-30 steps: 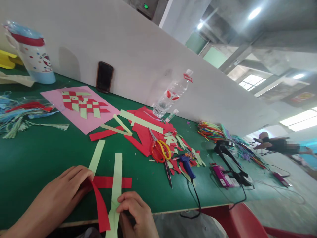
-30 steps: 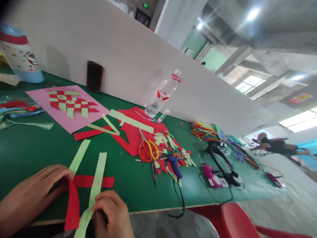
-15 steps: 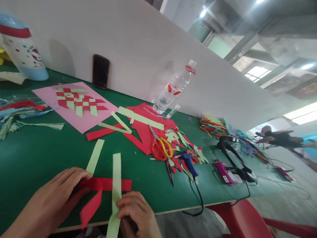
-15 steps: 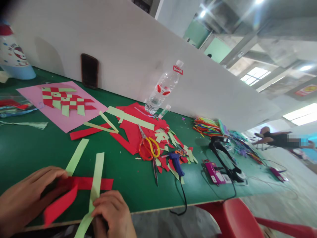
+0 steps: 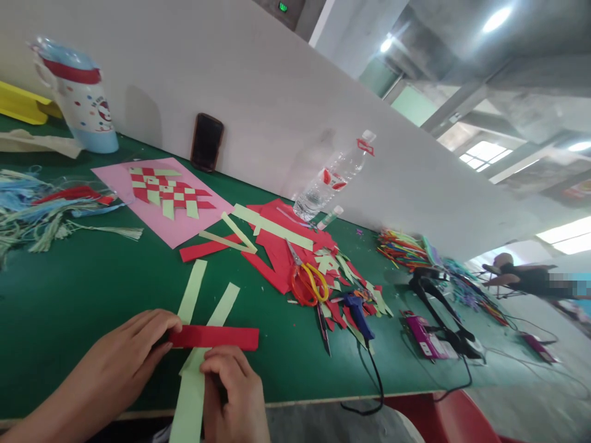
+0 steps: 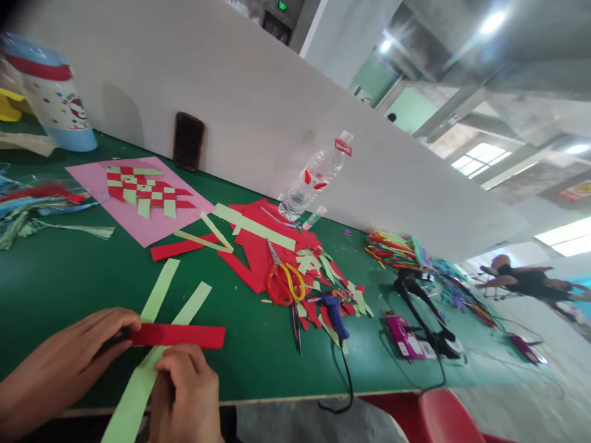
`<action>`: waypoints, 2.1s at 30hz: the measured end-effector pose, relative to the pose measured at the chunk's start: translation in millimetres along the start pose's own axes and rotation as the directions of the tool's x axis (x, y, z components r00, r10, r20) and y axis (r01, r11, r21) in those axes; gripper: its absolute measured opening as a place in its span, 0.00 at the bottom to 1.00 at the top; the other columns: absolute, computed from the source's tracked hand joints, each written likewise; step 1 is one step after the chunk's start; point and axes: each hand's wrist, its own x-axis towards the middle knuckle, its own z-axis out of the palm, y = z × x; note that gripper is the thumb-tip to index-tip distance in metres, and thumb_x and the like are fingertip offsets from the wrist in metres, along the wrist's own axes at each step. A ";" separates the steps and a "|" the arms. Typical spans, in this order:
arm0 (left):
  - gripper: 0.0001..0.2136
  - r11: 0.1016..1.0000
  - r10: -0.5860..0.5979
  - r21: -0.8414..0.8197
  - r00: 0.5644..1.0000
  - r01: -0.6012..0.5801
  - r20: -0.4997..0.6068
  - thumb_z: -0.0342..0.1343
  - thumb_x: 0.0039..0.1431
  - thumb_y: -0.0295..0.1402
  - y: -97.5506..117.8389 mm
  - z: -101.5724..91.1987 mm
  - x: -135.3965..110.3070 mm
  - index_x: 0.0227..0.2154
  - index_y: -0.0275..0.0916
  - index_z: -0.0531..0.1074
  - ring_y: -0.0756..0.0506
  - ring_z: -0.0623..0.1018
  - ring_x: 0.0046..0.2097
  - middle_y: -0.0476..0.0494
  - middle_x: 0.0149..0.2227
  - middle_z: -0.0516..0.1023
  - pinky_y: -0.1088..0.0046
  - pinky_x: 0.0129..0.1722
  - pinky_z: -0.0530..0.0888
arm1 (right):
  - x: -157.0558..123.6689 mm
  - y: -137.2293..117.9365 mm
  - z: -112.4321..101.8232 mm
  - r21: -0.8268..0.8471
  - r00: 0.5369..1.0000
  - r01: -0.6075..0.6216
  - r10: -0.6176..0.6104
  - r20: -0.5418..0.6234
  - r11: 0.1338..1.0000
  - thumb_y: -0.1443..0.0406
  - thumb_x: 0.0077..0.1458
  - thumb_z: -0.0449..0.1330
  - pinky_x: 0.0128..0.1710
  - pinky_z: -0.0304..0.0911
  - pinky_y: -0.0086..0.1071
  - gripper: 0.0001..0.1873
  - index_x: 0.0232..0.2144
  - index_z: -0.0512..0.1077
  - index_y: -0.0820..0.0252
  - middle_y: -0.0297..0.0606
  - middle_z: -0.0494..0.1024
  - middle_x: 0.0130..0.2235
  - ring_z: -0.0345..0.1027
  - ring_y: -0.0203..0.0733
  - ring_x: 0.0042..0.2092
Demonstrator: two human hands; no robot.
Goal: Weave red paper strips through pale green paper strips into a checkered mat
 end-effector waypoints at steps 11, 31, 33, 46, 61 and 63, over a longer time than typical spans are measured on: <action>0.07 0.992 -0.026 -0.121 0.996 0.036 0.081 0.49 0.73 0.35 -5.6 6.9 -3.4 0.43 0.47 0.72 0.45 0.81 0.42 0.48 0.42 0.80 0.72 0.42 0.74 | 28.8 -11.7 -2.0 -0.250 0.996 0.004 0.019 0.092 0.968 0.70 0.62 0.53 0.28 0.63 0.26 0.12 0.31 0.75 0.55 0.33 0.80 0.28 0.75 0.38 0.27; 0.07 0.987 -0.034 -0.155 0.997 0.044 0.067 0.49 0.72 0.32 -2.5 9.0 -1.2 0.40 0.47 0.72 0.46 0.80 0.42 0.49 0.40 0.80 0.71 0.42 0.73 | 26.6 -14.4 -23.2 -0.494 0.930 0.345 -0.362 0.064 0.798 0.64 0.74 0.51 0.43 0.75 0.36 0.13 0.44 0.76 0.55 0.42 0.84 0.40 0.80 0.46 0.41; 0.06 0.988 -0.045 -0.144 0.997 0.053 0.058 0.50 0.72 0.33 -3.4 9.8 -1.4 0.41 0.47 0.72 0.45 0.81 0.41 0.49 0.40 0.81 0.71 0.41 0.73 | 21.2 -10.6 -20.8 -0.498 0.883 0.460 -0.436 0.171 0.735 0.60 0.74 0.53 0.50 0.76 0.39 0.14 0.50 0.78 0.55 0.44 0.85 0.47 0.81 0.49 0.49; 0.08 0.993 -0.030 -0.114 0.998 0.036 0.057 0.50 0.72 0.34 -2.1 4.8 0.6 0.39 0.46 0.74 0.45 0.81 0.40 0.48 0.38 0.82 0.72 0.40 0.74 | 28.9 -3.7 -10.0 -0.510 0.903 0.424 -0.390 0.179 0.748 0.57 0.71 0.61 0.50 0.69 0.40 0.08 0.44 0.79 0.52 0.36 0.85 0.47 0.76 0.47 0.48; 0.09 0.989 0.037 -0.145 0.996 -0.025 0.079 0.49 0.73 0.33 -0.3 0.9 4.6 0.43 0.48 0.76 0.47 0.81 0.44 0.50 0.41 0.84 0.74 0.44 0.75 | 32.6 0.1 -5.9 -0.471 0.934 0.357 -0.312 0.174 0.807 0.66 0.68 0.65 0.47 0.64 0.39 0.05 0.44 0.80 0.50 0.30 0.86 0.47 0.75 0.43 0.48; 0.09 0.989 0.032 -0.144 0.996 -0.020 0.082 0.50 0.73 0.33 -0.7 0.6 4.2 0.43 0.48 0.76 0.47 0.81 0.44 0.50 0.41 0.84 0.74 0.44 0.75 | 32.4 -0.6 -6.5 -0.468 0.939 0.344 -0.299 0.171 0.814 0.66 0.66 0.67 0.48 0.64 0.39 0.04 0.43 0.79 0.51 0.31 0.85 0.47 0.74 0.44 0.48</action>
